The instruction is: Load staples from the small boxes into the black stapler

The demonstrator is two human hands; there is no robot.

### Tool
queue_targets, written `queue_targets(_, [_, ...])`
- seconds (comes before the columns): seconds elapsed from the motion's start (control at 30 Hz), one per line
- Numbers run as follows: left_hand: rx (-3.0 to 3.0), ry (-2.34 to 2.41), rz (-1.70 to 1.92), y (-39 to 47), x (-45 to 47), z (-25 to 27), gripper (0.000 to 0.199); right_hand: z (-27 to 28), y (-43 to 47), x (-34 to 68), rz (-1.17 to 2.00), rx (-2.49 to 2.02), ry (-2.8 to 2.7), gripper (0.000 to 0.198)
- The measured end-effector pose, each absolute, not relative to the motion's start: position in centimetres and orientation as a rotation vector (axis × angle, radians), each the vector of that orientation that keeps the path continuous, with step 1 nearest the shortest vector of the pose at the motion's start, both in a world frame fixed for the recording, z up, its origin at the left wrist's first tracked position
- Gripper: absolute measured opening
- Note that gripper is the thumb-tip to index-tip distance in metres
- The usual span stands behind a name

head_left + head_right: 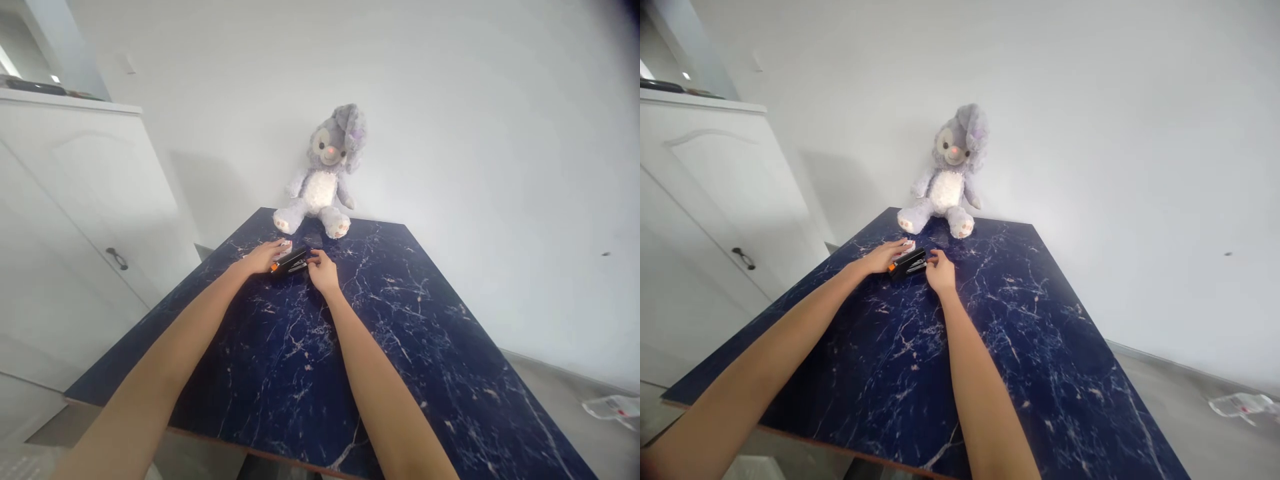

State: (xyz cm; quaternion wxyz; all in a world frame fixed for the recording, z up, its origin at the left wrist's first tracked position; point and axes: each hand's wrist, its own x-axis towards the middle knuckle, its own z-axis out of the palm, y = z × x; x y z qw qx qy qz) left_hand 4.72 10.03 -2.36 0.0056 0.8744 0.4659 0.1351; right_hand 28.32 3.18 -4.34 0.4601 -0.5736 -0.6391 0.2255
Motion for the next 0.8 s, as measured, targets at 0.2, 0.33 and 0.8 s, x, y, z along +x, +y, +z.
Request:
queue_targets(0.2, [2.710, 1.454, 0.499, 9.4, 3.7, -2.9, 0.059, -4.5, 3.4, 28.4, 0.577, -1.412, -1.554, 0.044])
queue_targets(0.33, [2.547, 1.478, 0.621, 7.4, 2.4, -2.6, 0.058, -4.8, 3.4, 28.2, 0.534, -1.383, -1.661, 0.060])
queue_targets(0.8, [2.099, 1.994, 1.212, 1.4, 1.8, -2.3, 0.051, -4.3, 2.5, 27.9, 0.483, -1.377, -1.815, 0.055])
